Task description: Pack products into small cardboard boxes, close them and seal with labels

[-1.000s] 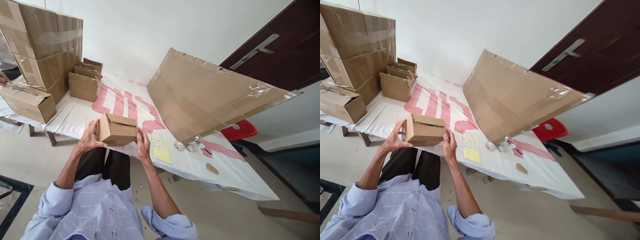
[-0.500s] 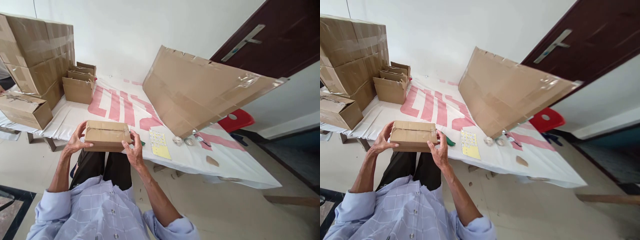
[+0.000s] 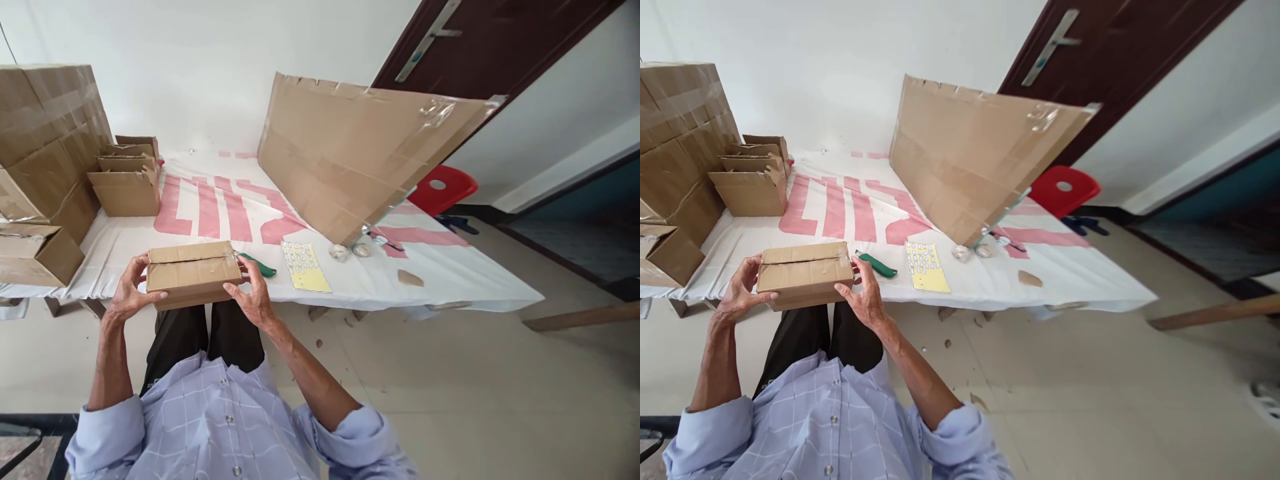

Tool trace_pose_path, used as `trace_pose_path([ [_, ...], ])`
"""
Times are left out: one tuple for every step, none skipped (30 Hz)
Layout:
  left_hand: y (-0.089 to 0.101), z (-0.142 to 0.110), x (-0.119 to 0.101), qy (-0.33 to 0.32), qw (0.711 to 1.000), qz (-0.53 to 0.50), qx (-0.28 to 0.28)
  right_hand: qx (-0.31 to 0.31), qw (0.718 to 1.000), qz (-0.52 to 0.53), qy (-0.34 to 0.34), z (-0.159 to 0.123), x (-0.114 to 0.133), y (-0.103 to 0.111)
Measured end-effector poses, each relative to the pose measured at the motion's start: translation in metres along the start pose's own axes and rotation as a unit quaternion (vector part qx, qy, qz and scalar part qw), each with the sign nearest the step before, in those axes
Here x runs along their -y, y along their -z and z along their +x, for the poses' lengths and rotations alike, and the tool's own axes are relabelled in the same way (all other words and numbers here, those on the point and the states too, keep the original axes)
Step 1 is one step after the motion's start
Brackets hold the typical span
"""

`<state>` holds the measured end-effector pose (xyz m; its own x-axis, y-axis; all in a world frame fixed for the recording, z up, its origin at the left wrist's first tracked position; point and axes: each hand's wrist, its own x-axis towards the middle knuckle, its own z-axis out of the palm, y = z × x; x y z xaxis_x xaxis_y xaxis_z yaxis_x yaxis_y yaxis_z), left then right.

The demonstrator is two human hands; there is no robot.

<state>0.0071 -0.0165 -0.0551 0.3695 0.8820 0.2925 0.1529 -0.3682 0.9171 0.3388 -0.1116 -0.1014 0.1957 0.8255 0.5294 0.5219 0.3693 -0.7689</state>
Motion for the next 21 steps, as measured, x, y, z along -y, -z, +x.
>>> trace_pose_path([
  [0.000, 0.001, -0.002, 0.001, 1.000, 0.002, 0.001, 0.000, 1.000, 0.002, 0.003, 0.001, 0.000, 0.000],
  [-0.001, 0.002, -0.004, 0.004, 1.000, 0.003, 0.003, 0.000, 1.000, 0.004, 0.006, 0.002, 0.001, -0.001],
  [-0.001, 0.003, -0.006, 0.006, 1.000, 0.005, 0.002, -0.001, 1.000, 0.007, 0.010, 0.003, 0.003, -0.001],
  [-0.001, 0.004, -0.007, 0.009, 1.000, 0.006, -0.001, -0.004, 1.000, 0.011, 0.016, 0.003, 0.005, -0.002],
  [0.000, 0.004, -0.008, 0.012, 1.000, 0.008, -0.010, -0.009, 1.000, 0.016, 0.025, 0.003, 0.009, -0.003],
  [0.002, 0.004, -0.007, 0.015, 1.000, 0.010, -0.025, -0.015, 0.999, 0.023, 0.037, 0.003, 0.014, -0.004],
  [0.005, 0.003, -0.005, 0.020, 0.999, 0.008, -0.048, -0.019, 0.998, 0.030, 0.053, 0.001, 0.021, -0.006],
  [0.010, 0.002, -0.002, 0.025, 0.997, -0.001, -0.073, -0.022, 0.997, 0.035, 0.073, -0.001, 0.029, -0.008],
  [0.016, 0.000, 0.001, 0.031, 0.994, -0.018, -0.099, -0.020, 0.995, 0.039, 0.094, -0.004, 0.037, -0.010],
  [0.021, -0.003, 0.004, 0.039, 0.991, -0.042, -0.121, -0.015, 0.992, 0.041, 0.118, -0.008, 0.046, -0.013],
  [0.027, -0.005, 0.007, 0.046, 0.987, -0.070, -0.139, -0.007, 0.989, 0.042, 0.141, -0.012, 0.055, -0.016],
  [0.032, -0.008, 0.009, 0.051, 0.982, -0.097, -0.151, -0.001, 0.986, 0.043, 0.161, -0.016, 0.063, -0.018],
  [0.035, -0.010, 0.011, 0.053, 0.979, -0.120, -0.158, 0.003, 0.983, 0.045, 0.177, -0.019, 0.069, -0.020],
  [0.038, -0.012, 0.012, 0.053, 0.976, -0.137, -0.163, 0.002, 0.981, 0.047, 0.186, -0.022, 0.074, -0.022],
  [0.039, -0.014, 0.013, 0.050, 0.974, -0.148, -0.166, -0.002, 0.981, 0.047, 0.189, -0.024, 0.077, -0.023],
  [0.039, -0.016, 0.013, 0.049, 0.972, -0.156, -0.168, -0.010, 0.982, 0.046, 0.186, -0.024, 0.078, -0.023],
  [0.038, -0.016, 0.013, 0.050, 0.971, -0.163, -0.169, -0.019, 0.983, 0.044, 0.179, -0.024, 0.077, -0.023],
  [0.037, -0.017, 0.013, 0.051, 0.969, -0.170, -0.171, -0.027, 0.984, 0.042, 0.171, -0.024, 0.075, -0.024],
  [0.036, -0.017, 0.013, 0.052, 0.968, -0.175, -0.174, -0.033, 0.985, 0.042, 0.164, -0.022, 0.073, -0.024],
  [0.035, -0.017, 0.013, 0.052, 0.966, -0.179, -0.178, -0.037, 0.986, 0.046, 0.159, -0.021, 0.069, -0.024],
  [0.034, -0.017, 0.012, 0.051, 0.966, -0.180, -0.180, -0.038, 0.986, 0.052, 0.154, -0.019, 0.066, -0.024],
])
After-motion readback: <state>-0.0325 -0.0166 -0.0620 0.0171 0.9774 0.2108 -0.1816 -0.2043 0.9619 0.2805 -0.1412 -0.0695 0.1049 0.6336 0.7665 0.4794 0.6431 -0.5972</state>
